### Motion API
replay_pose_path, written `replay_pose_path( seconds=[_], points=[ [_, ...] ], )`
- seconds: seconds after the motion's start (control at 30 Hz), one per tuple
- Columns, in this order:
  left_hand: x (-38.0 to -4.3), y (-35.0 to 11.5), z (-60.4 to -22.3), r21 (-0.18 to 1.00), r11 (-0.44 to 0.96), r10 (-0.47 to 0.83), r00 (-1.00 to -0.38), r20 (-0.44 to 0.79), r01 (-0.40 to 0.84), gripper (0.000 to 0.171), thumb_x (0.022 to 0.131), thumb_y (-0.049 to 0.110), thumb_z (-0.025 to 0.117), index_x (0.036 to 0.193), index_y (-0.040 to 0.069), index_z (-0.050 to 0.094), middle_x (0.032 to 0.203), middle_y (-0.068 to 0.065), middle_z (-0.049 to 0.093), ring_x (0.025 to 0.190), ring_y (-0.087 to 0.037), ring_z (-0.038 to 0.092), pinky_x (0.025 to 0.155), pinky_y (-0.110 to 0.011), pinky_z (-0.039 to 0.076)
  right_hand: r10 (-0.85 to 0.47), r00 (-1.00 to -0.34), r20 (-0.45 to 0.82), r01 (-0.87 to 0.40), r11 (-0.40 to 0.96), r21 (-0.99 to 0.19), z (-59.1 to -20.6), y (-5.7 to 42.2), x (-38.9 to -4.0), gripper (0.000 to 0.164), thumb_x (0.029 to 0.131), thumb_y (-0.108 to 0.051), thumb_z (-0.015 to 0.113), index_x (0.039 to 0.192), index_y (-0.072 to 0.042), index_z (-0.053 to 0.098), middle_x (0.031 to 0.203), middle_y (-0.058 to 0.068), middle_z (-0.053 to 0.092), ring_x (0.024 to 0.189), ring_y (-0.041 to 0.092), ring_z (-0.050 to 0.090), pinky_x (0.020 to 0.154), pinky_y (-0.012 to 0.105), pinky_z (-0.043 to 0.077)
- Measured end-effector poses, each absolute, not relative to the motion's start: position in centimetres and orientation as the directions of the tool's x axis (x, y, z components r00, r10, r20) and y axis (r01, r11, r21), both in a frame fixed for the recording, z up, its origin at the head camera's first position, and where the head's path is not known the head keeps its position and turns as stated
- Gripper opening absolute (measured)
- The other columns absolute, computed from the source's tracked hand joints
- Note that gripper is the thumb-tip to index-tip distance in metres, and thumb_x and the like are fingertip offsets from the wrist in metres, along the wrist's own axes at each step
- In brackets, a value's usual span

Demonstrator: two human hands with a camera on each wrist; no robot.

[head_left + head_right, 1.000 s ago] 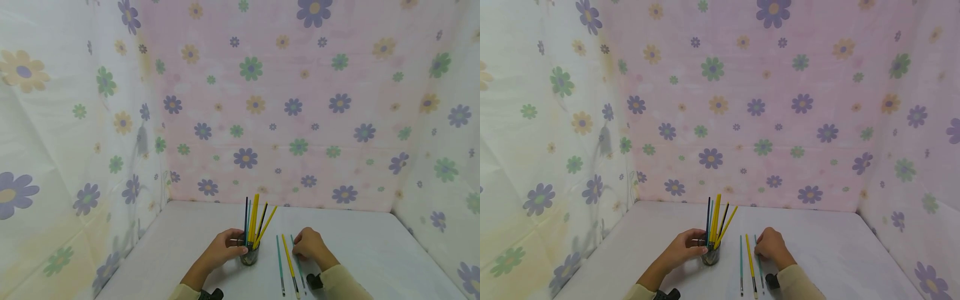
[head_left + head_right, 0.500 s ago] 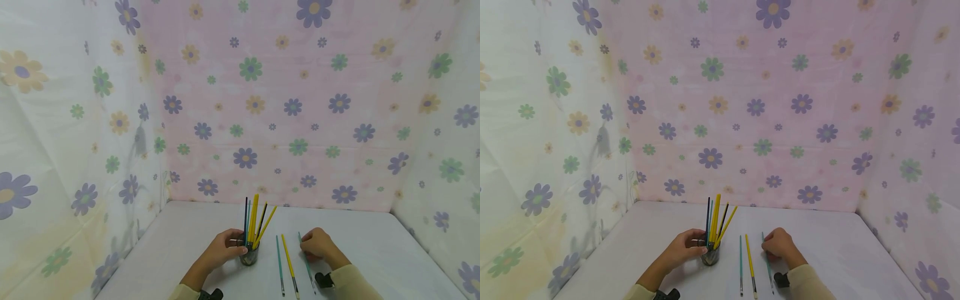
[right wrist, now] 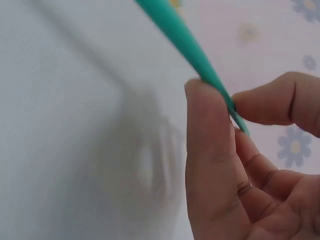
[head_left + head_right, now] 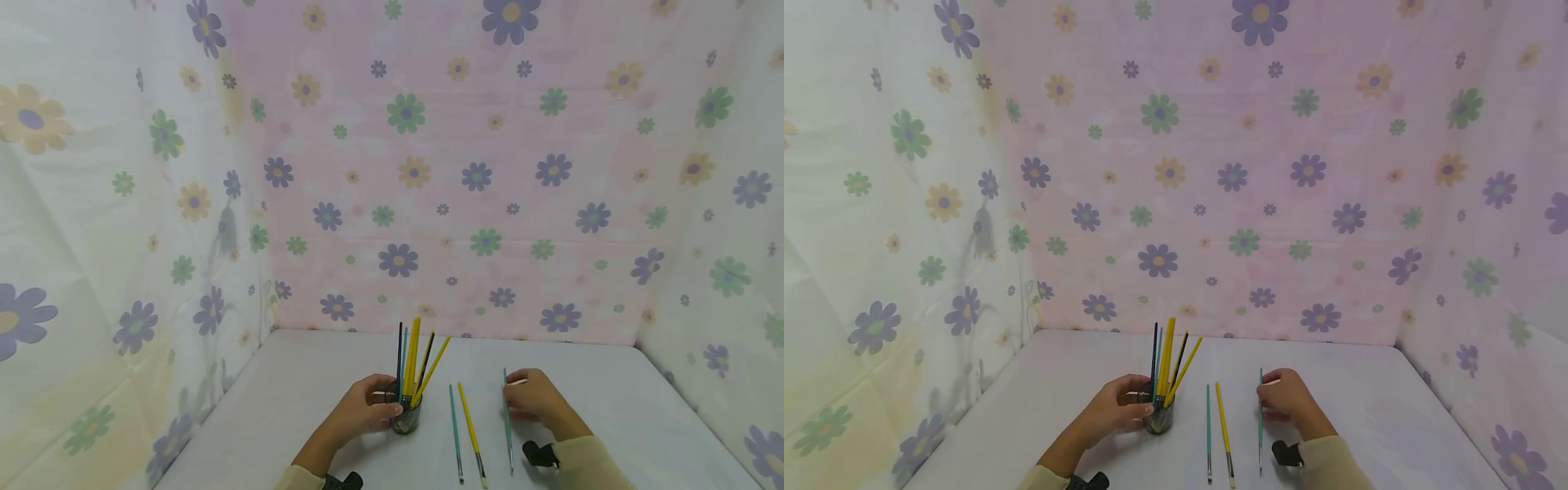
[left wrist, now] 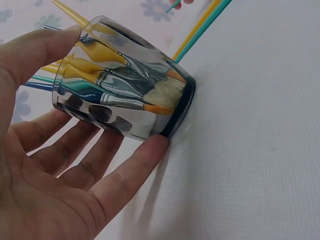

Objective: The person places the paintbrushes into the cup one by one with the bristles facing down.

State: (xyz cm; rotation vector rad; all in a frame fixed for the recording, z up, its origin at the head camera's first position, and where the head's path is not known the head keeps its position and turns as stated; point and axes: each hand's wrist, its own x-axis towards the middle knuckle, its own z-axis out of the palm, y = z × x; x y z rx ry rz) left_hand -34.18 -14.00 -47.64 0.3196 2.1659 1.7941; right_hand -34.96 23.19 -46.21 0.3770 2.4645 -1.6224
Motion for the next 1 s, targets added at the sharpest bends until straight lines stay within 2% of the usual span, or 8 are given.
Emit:
replay_pose_path(
  seconds=[0.17, 0.37, 0.7, 1.0],
  points=[
    [-34.2, -14.0, -47.7, 0.985, 0.173, 0.373, -0.924, -0.087, -0.023, 0.064, 0.087, 0.026, 0.085, 0.142, 0.011, 0.057, 0.139, -0.011, 0.062, 0.124, -0.028, 0.063, 0.086, -0.047, 0.063, 0.098, -0.964, -0.248, 0.266, 0.278, -0.923, -45.5, 23.7, -34.6, 0.049, 0.091, -0.008, 0.065, 0.137, 0.005, 0.051, 0.111, 0.021, 0.066, 0.094, 0.028, 0.068, 0.071, 0.040, 0.065],
    [-34.1, -14.0, -47.6, 0.988, 0.155, 0.383, -0.920, -0.087, -0.029, 0.063, 0.088, 0.024, 0.084, 0.142, 0.010, 0.056, 0.138, -0.012, 0.062, 0.124, -0.027, 0.063, 0.087, -0.047, 0.063, 0.077, -0.973, -0.219, 0.231, 0.223, -0.947, -44.7, 24.2, -34.2, 0.054, 0.093, -0.010, 0.066, 0.143, 0.003, 0.047, 0.122, 0.025, 0.064, 0.101, 0.032, 0.068, 0.075, 0.041, 0.065],
    [-34.2, -14.1, -47.6, 0.989, 0.144, 0.387, -0.918, -0.085, -0.031, 0.063, 0.088, 0.023, 0.084, 0.142, 0.010, 0.055, 0.137, -0.012, 0.062, 0.123, -0.027, 0.063, 0.087, -0.048, 0.063, 0.059, -0.988, -0.142, 0.149, 0.139, -0.979, -44.1, 23.8, -34.0, 0.051, 0.096, -0.007, 0.066, 0.141, 0.000, 0.046, 0.120, 0.021, 0.062, 0.101, 0.032, 0.069, 0.081, 0.043, 0.065],
    [-34.1, -14.0, -47.7, 0.988, 0.153, 0.377, -0.922, -0.085, -0.028, 0.060, 0.087, 0.023, 0.085, 0.138, 0.010, 0.056, 0.131, -0.012, 0.064, 0.120, -0.026, 0.064, 0.083, -0.046, 0.064, 0.116, -0.992, -0.057, 0.067, 0.078, -0.995, -42.5, 22.8, -33.9, 0.048, 0.102, -0.007, 0.061, 0.145, -0.003, 0.042, 0.114, 0.010, 0.061, 0.097, 0.019, 0.068, 0.082, 0.042, 0.065]
  ],
)
